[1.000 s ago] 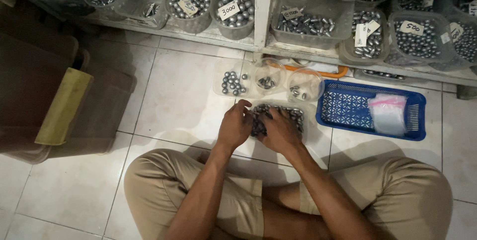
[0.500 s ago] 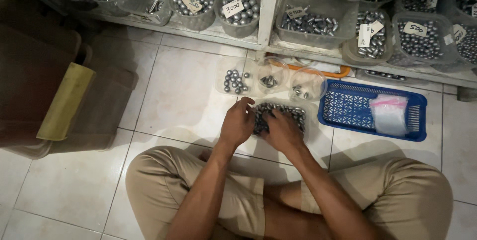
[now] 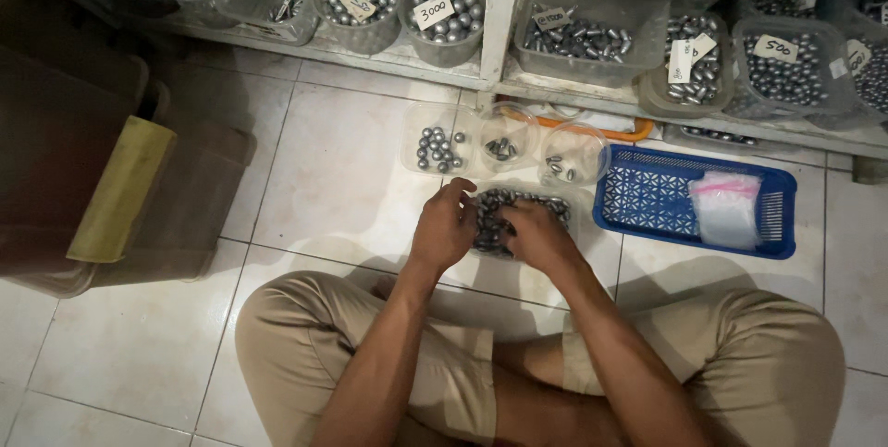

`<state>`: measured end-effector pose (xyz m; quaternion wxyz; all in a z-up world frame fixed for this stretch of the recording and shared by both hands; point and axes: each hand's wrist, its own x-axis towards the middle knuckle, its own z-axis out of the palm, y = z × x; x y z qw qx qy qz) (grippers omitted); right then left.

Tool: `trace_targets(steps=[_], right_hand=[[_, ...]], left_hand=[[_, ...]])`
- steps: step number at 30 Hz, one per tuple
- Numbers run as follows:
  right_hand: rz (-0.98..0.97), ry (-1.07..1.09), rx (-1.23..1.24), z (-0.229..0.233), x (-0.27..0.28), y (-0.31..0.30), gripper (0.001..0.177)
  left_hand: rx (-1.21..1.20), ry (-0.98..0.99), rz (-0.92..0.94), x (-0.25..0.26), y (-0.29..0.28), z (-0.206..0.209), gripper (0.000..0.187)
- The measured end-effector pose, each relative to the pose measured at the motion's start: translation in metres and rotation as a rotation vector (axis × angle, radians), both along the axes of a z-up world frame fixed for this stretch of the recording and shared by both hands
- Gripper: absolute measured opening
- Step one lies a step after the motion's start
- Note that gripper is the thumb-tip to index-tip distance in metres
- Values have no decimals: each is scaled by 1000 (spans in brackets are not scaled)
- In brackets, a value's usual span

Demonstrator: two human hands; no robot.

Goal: The person sits on the floor and sorts small metal balls from a larger container into smaller plastic containers. They pick up handfuls of balls, separate them, and place them into designated containers on the floor.

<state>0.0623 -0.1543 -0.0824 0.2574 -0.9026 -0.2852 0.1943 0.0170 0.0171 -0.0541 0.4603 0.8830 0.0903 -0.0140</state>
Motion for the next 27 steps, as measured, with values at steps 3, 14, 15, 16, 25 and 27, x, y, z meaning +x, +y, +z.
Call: trace_targets(steps=[3, 14, 15, 16, 25, 27], right_hand=[[-65, 65, 112, -17, 6, -7, 18], [-153, 23, 160, 3, 4, -7, 9], [-161, 60, 139, -5, 6, -9, 16], [-161, 59, 139, -4, 6, -9, 16], [-484, 353, 316, 12, 3, -13, 30], [-546, 409, 345, 19, 6, -14, 27]], left_hand=[[-27, 22, -9, 2, 1, 1, 24], [-39, 29, -19, 0, 0, 9, 22], [-50, 38, -19, -1, 0, 11, 22], [-50, 38, -20, 1, 0, 9, 22], [-253, 57, 58, 0, -7, 23, 19], [-478, 193, 153, -1, -11, 28, 18]])
